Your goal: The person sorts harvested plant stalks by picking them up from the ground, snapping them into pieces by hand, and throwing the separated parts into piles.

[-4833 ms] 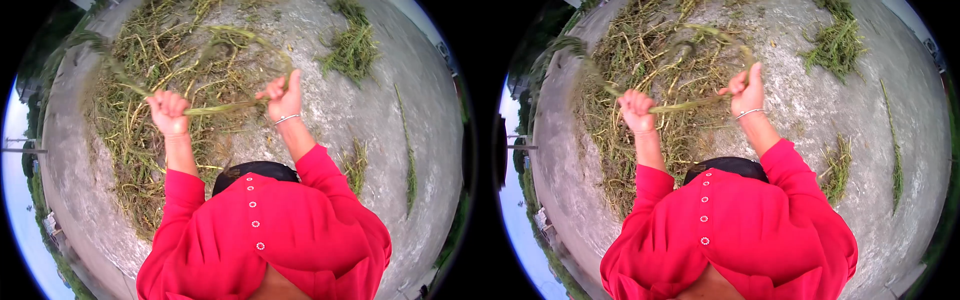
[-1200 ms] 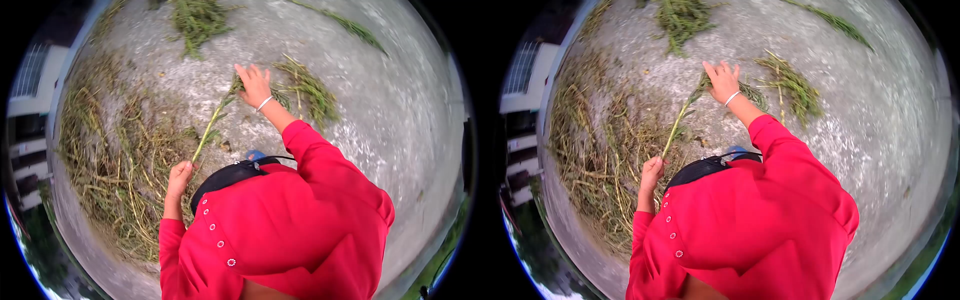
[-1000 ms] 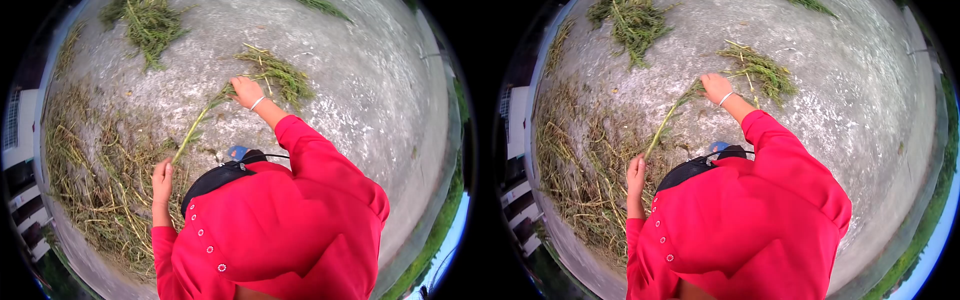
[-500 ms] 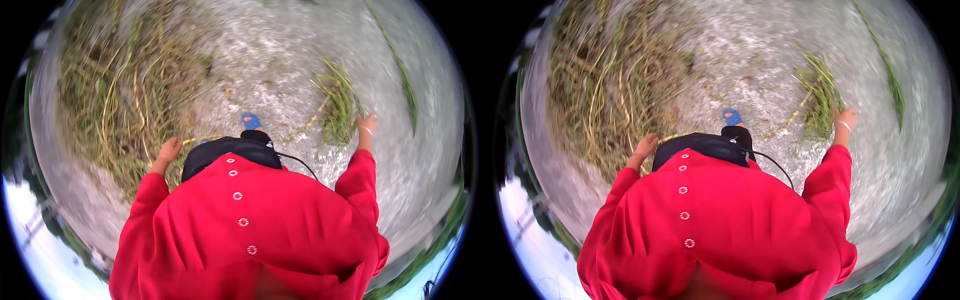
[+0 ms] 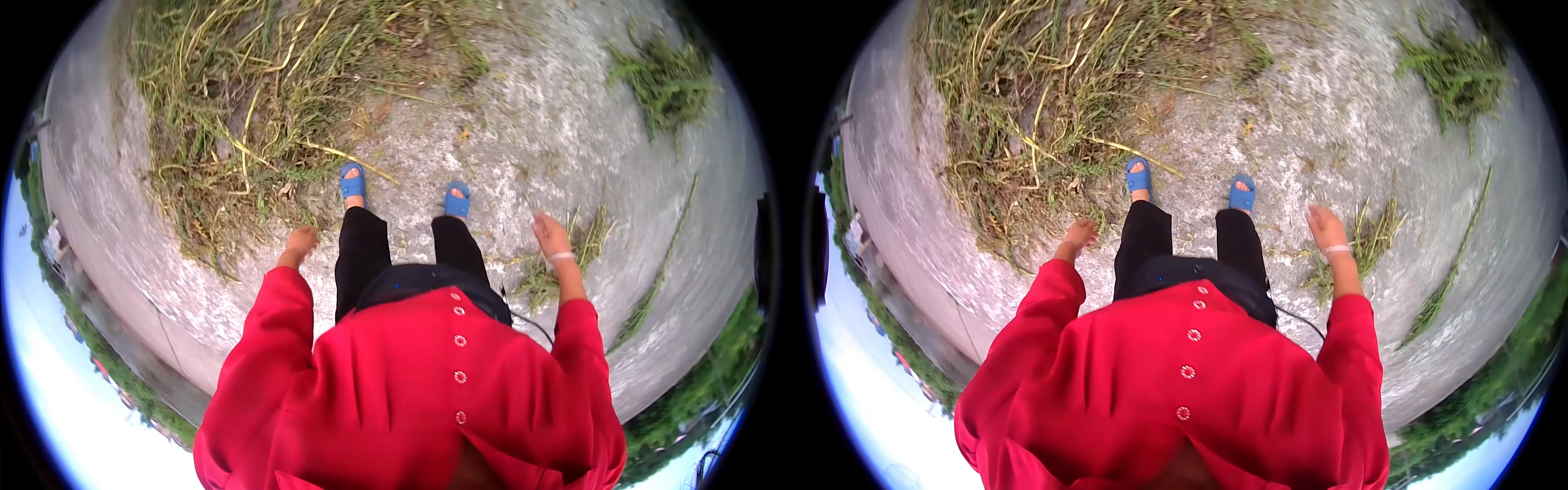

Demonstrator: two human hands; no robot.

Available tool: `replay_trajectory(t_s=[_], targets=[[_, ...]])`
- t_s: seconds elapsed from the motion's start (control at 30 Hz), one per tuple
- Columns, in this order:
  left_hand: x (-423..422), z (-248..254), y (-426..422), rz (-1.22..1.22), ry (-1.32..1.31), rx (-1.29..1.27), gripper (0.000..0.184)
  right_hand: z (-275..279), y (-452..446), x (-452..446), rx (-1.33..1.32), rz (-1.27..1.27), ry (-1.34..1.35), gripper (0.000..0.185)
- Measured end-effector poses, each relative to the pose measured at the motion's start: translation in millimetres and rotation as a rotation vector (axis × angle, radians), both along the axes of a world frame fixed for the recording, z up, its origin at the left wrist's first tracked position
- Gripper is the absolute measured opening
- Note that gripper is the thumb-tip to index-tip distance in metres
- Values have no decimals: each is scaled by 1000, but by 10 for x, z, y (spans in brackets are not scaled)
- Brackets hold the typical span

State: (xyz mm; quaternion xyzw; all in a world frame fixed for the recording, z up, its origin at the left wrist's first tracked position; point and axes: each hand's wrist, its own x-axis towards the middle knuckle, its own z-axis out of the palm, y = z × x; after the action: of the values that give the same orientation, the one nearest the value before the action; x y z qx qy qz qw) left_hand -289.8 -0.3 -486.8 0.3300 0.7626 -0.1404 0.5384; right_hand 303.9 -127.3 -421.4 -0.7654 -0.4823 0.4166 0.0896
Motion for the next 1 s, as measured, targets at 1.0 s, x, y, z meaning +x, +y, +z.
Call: replay_trajectory(t_s=[1.0], targets=[[-1295,-2020,2184,-743,166,512,26,-229,-307,-1375,-833,-728,87,36]])
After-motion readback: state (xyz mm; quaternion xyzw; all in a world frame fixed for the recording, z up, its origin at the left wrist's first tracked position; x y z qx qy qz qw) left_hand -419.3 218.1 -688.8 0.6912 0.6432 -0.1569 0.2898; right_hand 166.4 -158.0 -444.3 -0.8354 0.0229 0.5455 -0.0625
